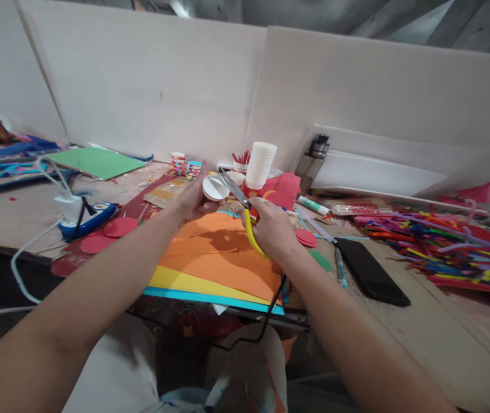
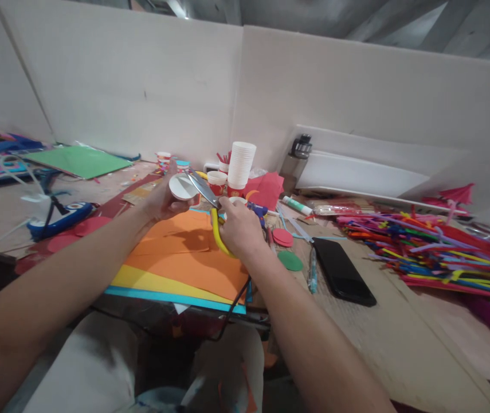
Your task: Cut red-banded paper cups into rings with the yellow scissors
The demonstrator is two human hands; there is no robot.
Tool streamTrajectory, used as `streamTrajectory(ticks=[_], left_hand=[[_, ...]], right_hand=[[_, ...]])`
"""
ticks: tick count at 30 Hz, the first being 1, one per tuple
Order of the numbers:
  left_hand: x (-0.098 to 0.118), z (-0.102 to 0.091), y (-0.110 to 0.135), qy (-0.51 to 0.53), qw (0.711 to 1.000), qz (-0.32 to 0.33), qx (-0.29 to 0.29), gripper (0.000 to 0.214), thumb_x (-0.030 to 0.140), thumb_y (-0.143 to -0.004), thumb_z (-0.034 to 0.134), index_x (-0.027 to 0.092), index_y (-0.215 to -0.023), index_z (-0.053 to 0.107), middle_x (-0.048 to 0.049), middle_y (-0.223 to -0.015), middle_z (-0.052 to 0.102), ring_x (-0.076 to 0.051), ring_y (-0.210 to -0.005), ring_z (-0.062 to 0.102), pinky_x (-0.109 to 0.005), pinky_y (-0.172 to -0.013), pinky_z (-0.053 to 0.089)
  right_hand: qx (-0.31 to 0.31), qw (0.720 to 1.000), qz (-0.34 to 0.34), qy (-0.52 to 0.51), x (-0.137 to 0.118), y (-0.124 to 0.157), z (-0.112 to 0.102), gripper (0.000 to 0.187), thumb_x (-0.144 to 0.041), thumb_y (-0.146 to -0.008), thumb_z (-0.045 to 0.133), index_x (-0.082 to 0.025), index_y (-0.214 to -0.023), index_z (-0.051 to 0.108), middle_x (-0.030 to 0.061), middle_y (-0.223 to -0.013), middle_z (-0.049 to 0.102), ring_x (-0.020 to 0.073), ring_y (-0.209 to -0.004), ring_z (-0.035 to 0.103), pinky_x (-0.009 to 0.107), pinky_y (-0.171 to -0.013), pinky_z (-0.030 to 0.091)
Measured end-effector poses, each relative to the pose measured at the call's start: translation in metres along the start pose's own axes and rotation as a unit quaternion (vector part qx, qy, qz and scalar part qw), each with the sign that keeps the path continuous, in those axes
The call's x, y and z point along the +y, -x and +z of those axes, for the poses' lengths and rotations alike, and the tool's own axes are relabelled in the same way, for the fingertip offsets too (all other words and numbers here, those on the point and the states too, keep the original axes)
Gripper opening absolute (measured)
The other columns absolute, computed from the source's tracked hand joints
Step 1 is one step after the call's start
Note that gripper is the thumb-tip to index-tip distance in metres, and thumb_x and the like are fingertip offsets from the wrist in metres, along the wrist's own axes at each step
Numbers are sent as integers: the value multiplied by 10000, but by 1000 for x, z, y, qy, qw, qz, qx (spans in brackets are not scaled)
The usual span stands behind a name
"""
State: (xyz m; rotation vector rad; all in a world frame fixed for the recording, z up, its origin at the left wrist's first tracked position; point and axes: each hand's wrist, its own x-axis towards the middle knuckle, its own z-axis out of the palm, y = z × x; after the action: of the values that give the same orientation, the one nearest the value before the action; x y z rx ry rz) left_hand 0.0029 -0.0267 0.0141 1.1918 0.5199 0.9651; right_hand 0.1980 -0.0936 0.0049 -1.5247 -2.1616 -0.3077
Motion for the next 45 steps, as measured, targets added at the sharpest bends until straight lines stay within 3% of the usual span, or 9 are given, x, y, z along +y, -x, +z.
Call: streamTrajectory(ticks=[6, 10, 15, 20, 25, 30, 37, 41, 45], left_hand=[[1, -12, -1, -9, 999, -34, -5, 783, 852, -773, 302, 126, -652, 569, -54, -472, 558, -23, -256, 300, -146, -267, 130], [-1, -14, -2, -6, 999, -46, -14, 762, 820, -793, 343, 109, -735, 612, -66, -518, 583, -43, -286, 361, -150, -271, 160], [-5, -8, -3, 26, 998, 47, -19, 559, 669, -841, 505, 137, -953, 636, -81, -744, 679, -126, -533, 610, -172, -381, 380], [-9, -8, -3, 19, 991, 112, -64, 389, 428, -809, 687, 202, -1114, 604, -66, -987, 692, -165, -787, 675, -216, -555, 491], [-9, -7, -1, -19, 992, 112, -54, 520, 211, -681, 793, 226, -1159, 590, -44, -992, 698, -155, -851, 672, -246, -728, 508], [-9, -4, 0, -47, 992, 113, -41, 645, 110, -603, 812, 220, -1177, 538, -53, -1005, 700, -189, -936, 675, -305, -837, 510], [-12, -7, -2, -58, 989, 137, 13, 670, 111, -574, 818, 220, -1141, 479, -48, -1057, 673, -177, -893, 671, -302, -764, 537], [-12, -9, -6, -34, 987, 153, 39, 589, 191, -643, 786, 237, -1151, 490, -18, -1008, 662, -122, -796, 648, -218, -636, 494], [-13, -23, -16, -20, 972, 180, 150, 514, 191, -616, 790, 205, -1040, 498, 5, -860, 638, -113, -767, 647, -197, -627, 465]], right_hand=[[-1, 1000, -8, 6, -2, 1, 0, 251, -292, -912, 485, -182, -1083, 633, 104, -964, 693, 215, -819, 620, 279, -639, 344], [13, 998, -9, -54, 2, 1, 5, 249, -327, -906, 494, -183, -1033, 653, 85, -886, 698, 187, -737, 602, 262, -622, 346], [73, 981, 54, -174, 11, -3, 12, 304, -431, -896, 503, -179, -927, 670, 50, -760, 681, 146, -621, 553, 239, -597, 357], [70, 970, 81, -219, 10, -4, 9, 298, -441, -872, 527, -177, -866, 663, 45, -740, 678, 144, -618, 551, 236, -612, 378], [59, 968, 94, -227, 8, -4, 9, 298, -446, -866, 533, -181, -895, 667, 38, -736, 673, 150, -640, 569, 241, -637, 399], [45, 959, 94, -263, 10, -4, 13, 313, -461, -873, 518, -182, -900, 656, 38, -760, 677, 154, -672, 584, 241, -634, 409], [42, 960, 103, -256, 11, -5, 15, 329, -485, -877, 528, -182, -905, 653, 43, -785, 681, 152, -684, 594, 242, -636, 412], [25, 962, 104, -251, 13, -5, 15, 352, -508, -889, 516, -185, -917, 656, 43, -782, 683, 155, -686, 603, 238, -622, 410], [1, 976, 109, -187, 13, -5, 13, 350, -494, -903, 514, -195, -972, 682, 68, -836, 717, 180, -739, 634, 248, -640, 415]])
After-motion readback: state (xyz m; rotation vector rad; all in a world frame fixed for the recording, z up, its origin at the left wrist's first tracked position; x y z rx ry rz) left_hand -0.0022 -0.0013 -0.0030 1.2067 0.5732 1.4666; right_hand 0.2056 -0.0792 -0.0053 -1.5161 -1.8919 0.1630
